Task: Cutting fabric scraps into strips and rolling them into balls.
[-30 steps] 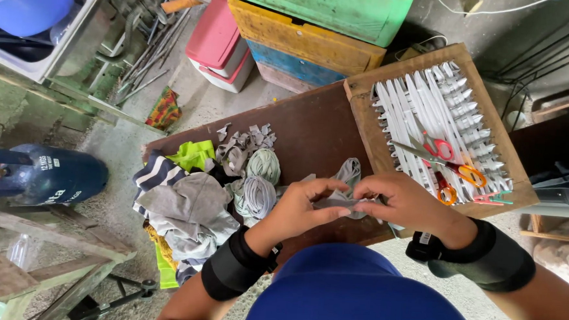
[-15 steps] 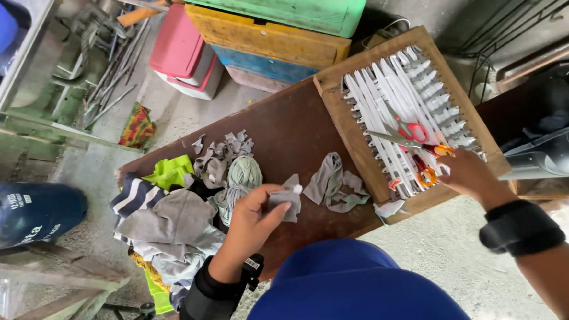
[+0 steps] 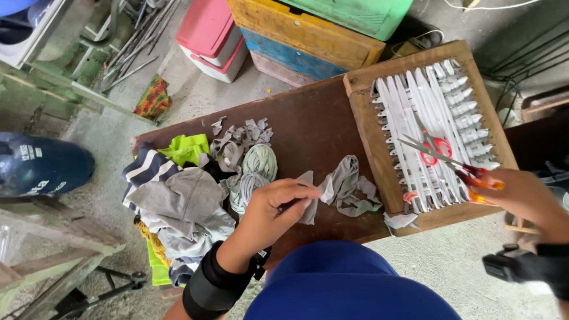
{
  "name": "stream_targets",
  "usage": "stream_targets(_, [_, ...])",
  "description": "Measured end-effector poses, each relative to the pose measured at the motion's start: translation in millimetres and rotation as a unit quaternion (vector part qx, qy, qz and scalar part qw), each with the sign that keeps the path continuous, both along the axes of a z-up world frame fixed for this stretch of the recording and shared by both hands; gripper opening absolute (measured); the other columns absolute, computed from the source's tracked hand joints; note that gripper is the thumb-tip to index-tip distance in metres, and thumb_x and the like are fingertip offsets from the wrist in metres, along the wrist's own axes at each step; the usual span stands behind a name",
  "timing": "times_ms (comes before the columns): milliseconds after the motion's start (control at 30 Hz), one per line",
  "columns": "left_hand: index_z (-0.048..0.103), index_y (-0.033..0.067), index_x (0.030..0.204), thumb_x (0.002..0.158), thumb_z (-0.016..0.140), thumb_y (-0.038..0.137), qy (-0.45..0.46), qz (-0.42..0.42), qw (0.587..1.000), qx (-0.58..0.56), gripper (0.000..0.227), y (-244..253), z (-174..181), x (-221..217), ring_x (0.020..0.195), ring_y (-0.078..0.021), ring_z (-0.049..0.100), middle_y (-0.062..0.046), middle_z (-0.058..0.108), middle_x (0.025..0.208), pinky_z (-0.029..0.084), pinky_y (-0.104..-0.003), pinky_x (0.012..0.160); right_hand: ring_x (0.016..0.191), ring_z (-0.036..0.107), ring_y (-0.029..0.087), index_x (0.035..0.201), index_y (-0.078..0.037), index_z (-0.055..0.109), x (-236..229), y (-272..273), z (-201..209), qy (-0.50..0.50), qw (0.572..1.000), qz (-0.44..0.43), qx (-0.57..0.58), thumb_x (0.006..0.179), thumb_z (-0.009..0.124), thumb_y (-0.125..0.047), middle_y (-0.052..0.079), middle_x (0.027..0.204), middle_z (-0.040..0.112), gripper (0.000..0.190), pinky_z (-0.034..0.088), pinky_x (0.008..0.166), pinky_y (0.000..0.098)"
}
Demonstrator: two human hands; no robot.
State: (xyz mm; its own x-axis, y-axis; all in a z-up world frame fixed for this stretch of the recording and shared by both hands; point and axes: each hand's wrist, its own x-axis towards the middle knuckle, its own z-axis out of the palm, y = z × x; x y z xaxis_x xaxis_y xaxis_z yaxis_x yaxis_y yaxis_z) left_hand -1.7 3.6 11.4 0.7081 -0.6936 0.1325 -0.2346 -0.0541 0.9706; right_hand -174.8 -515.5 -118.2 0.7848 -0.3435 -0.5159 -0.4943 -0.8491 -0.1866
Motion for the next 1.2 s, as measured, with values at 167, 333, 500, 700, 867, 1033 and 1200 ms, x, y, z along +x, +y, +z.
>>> stream_targets(167, [0.075, 0.0054, 0.108, 0.09, 0.073, -0.003, -0.029, 0.056, 0.997, -0.035, 0.021, -2, 7, 0, 0.093, -0.0182, 0.073, -0.007, 0.075, 0.107, 0.058, -0.028, 0.079, 0.085, 0.074, 0.024, 0.105, -0.012, 0.069, 11, 39, 90, -0.037, 0.982, -0.006, 0.185, 0.078, 0.078, -0.037, 0.007, 0.097, 0.07, 0.038, 0.061, 0.074, 0.0417])
stream_targets(333, [0.073, 0.0062, 0.108, 0.088, 0.075, -0.003, -0.086, 0.101, 0.99, -0.051, 0.023, -11, 15, 7, 0.095, -0.0171, 0.073, -0.007, 0.075, 0.108, 0.058, -0.028, 0.079, 0.093, 0.067, 0.02, 0.108, -0.011, 0.064, 26, 89, 117, -0.101, 0.941, 0.146, 0.288, 0.075, 0.088, -0.03, 0.005, 0.1, 0.069, 0.046, 0.054, 0.083, 0.0378])
stream_targets(500, [0.073, 0.0068, 0.108, 0.088, 0.075, -0.004, -0.069, 0.131, 0.988, -0.029, 0.023, -7, 16, 8, 0.089, -0.0164, 0.072, -0.007, 0.074, 0.105, 0.057, -0.028, 0.076, 0.084, 0.067, 0.015, 0.113, -0.014, 0.056, 56, 150, 137, 0.027, 0.915, 0.171, 0.365, 0.069, 0.091, -0.017, 0.003, 0.091, 0.072, 0.056, 0.053, 0.077, 0.0327])
stream_targets(700, [0.072, 0.0069, 0.112, 0.086, 0.074, -0.005, -0.11, 0.132, 0.985, -0.014, 0.029, -7, 19, 8, 0.092, -0.0178, 0.074, -0.008, 0.074, 0.108, 0.059, -0.028, 0.079, 0.083, 0.07, 0.011, 0.111, -0.011, 0.055, 76, 166, 133, -0.014, 0.89, 0.181, 0.419, 0.075, 0.086, -0.014, 0.001, 0.093, 0.072, 0.048, 0.054, 0.076, 0.0296])
stream_targets(867, [0.071, 0.0072, 0.114, 0.084, 0.072, -0.007, -0.116, 0.123, 0.985, -0.012, 0.034, -8, 20, 7, 0.095, -0.0186, 0.075, -0.008, 0.074, 0.111, 0.06, -0.028, 0.081, 0.087, 0.066, 0.011, 0.11, -0.009, 0.056, 83, 175, 131, -0.03, 0.88, 0.203, 0.429, 0.073, 0.091, -0.016, 0.001, 0.096, 0.069, 0.051, 0.053, 0.077, 0.0289])
stream_targets(1033, [0.072, 0.0083, 0.114, 0.082, 0.075, -0.006, -0.123, 0.137, 0.983, -0.001, 0.035, -7, 20, 4, 0.095, -0.0191, 0.075, -0.008, 0.075, 0.111, 0.059, -0.028, 0.079, 0.092, 0.064, 0.011, 0.111, -0.008, 0.057, 84, 174, 121, -0.023, 0.863, 0.2, 0.464, 0.073, 0.091, -0.017, 0.001, 0.099, 0.067, 0.051, 0.052, 0.081, 0.0283])
stream_targets(1200, [0.07, 0.008, 0.118, 0.084, 0.077, -0.004, -0.163, 0.121, 0.979, -0.018, 0.036, -3, 25, 4, 0.103, -0.0229, 0.073, -0.009, 0.073, 0.115, 0.058, -0.03, 0.087, 0.091, 0.064, 0.012, 0.113, -0.008, 0.057, 81, 173, 115, -0.007, 0.852, 0.163, 0.497, 0.074, 0.089, -0.015, 0.002, 0.097, 0.065, 0.051, 0.051, 0.08, 0.0278])
